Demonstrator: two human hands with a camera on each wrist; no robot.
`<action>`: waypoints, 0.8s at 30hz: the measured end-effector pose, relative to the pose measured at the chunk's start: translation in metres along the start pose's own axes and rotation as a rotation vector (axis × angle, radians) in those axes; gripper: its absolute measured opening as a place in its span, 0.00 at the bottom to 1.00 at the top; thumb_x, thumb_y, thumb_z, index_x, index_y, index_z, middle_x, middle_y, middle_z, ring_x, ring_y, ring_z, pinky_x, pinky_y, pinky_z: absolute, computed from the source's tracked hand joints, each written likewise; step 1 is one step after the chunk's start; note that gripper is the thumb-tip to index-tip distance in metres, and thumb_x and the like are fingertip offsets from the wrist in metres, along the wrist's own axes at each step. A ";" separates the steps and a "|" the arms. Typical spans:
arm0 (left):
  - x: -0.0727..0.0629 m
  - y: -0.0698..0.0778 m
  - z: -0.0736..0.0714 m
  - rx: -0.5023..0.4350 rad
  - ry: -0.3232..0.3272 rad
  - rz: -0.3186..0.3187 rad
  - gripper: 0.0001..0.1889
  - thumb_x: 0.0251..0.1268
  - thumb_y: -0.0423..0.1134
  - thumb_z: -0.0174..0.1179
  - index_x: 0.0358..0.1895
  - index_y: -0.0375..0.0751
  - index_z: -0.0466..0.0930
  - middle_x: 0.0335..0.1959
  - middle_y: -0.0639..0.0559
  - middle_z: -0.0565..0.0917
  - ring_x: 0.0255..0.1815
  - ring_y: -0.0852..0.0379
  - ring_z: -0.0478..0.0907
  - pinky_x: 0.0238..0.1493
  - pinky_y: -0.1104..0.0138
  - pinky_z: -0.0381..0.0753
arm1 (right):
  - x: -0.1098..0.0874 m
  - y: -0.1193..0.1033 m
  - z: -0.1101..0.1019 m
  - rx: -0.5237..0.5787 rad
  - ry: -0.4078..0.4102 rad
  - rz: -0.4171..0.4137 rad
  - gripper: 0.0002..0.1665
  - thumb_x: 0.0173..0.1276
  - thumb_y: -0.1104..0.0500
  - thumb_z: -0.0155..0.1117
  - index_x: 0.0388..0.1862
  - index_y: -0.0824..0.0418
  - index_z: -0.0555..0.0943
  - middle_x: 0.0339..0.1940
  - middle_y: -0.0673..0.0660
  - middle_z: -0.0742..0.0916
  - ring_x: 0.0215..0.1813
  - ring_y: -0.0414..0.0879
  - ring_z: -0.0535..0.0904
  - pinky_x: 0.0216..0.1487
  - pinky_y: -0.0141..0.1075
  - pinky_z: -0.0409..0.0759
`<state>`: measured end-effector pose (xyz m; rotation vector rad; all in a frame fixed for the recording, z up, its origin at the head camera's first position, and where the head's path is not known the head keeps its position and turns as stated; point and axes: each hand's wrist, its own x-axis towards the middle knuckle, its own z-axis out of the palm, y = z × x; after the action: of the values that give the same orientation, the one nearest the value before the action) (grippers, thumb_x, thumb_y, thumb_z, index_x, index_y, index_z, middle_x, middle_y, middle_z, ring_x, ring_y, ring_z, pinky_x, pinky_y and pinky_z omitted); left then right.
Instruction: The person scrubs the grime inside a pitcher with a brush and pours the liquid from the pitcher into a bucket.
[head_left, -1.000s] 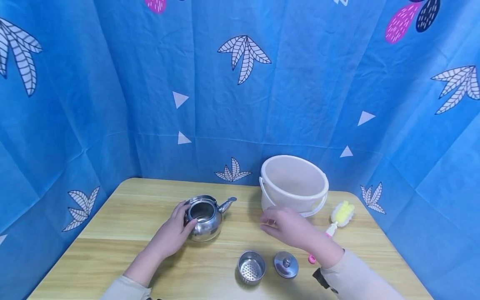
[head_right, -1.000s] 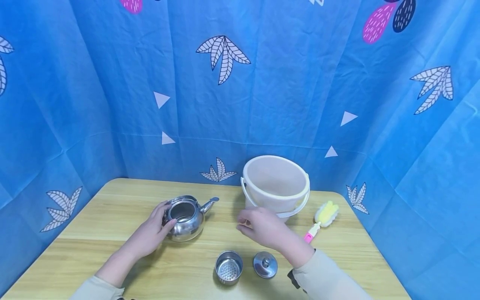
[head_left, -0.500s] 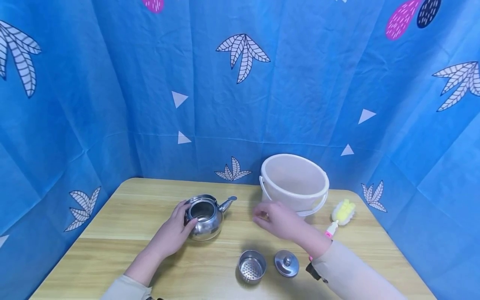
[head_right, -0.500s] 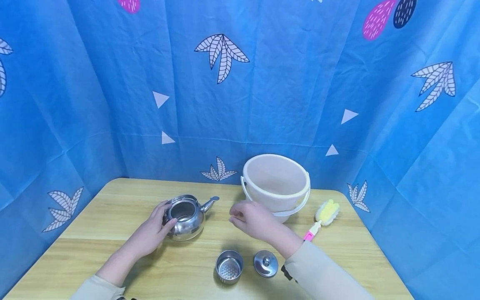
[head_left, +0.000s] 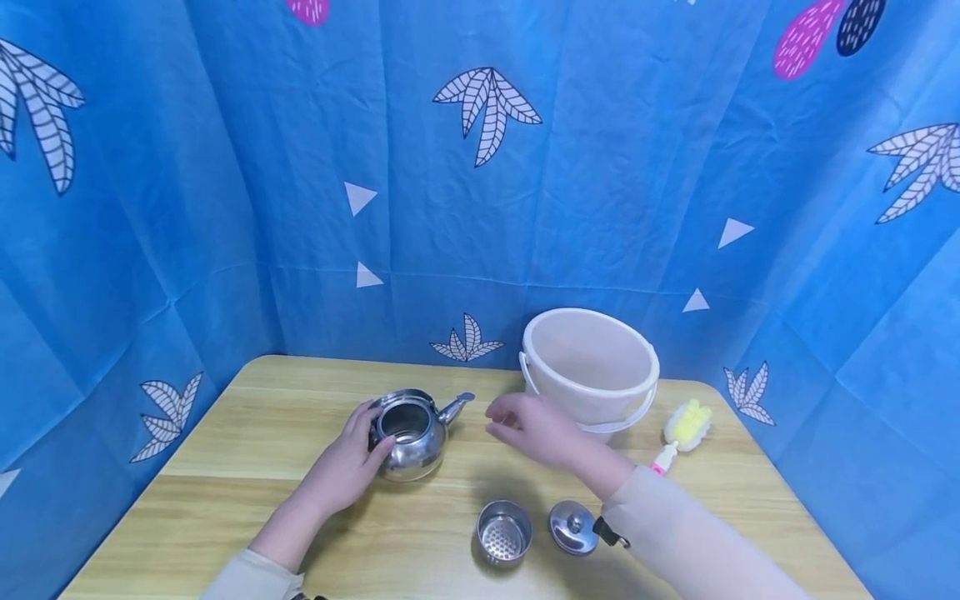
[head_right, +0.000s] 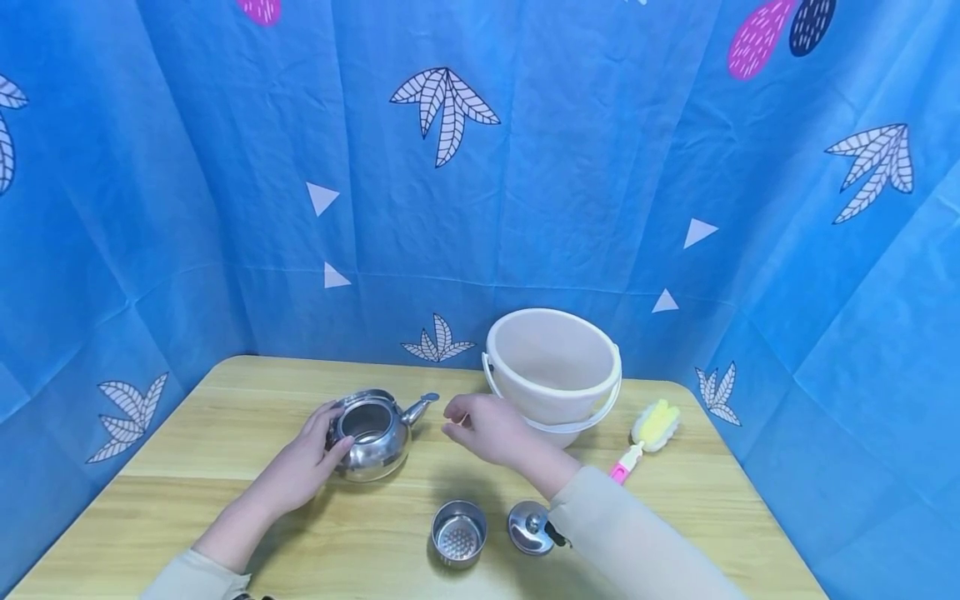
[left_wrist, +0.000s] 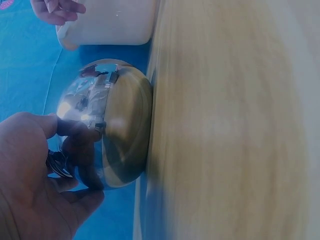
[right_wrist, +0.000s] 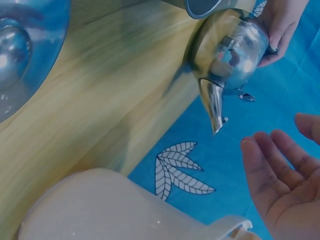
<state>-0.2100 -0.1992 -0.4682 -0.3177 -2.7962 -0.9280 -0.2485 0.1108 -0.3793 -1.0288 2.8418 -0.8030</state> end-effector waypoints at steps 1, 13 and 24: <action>0.000 0.000 0.000 0.000 0.001 0.002 0.39 0.78 0.59 0.44 0.75 0.28 0.56 0.79 0.31 0.51 0.70 0.30 0.65 0.70 0.40 0.65 | 0.002 0.000 0.001 0.006 -0.004 0.005 0.14 0.72 0.53 0.65 0.50 0.59 0.85 0.45 0.52 0.88 0.44 0.41 0.84 0.49 0.36 0.84; 0.000 0.000 0.001 -0.008 -0.002 -0.002 0.39 0.79 0.59 0.44 0.75 0.27 0.56 0.77 0.28 0.54 0.71 0.31 0.64 0.70 0.41 0.64 | 0.022 0.002 0.014 -0.044 -0.032 0.038 0.16 0.73 0.50 0.63 0.51 0.60 0.85 0.43 0.51 0.89 0.42 0.41 0.84 0.46 0.34 0.83; -0.001 0.000 0.000 -0.003 -0.008 -0.007 0.40 0.78 0.61 0.43 0.75 0.28 0.55 0.77 0.29 0.54 0.72 0.31 0.63 0.71 0.41 0.64 | 0.033 0.001 0.020 -0.068 -0.082 0.087 0.16 0.73 0.49 0.63 0.51 0.58 0.84 0.41 0.48 0.88 0.41 0.40 0.82 0.46 0.36 0.82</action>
<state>-0.2095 -0.1993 -0.4685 -0.3125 -2.8054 -0.9340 -0.2709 0.0826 -0.3920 -0.9149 2.8395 -0.6470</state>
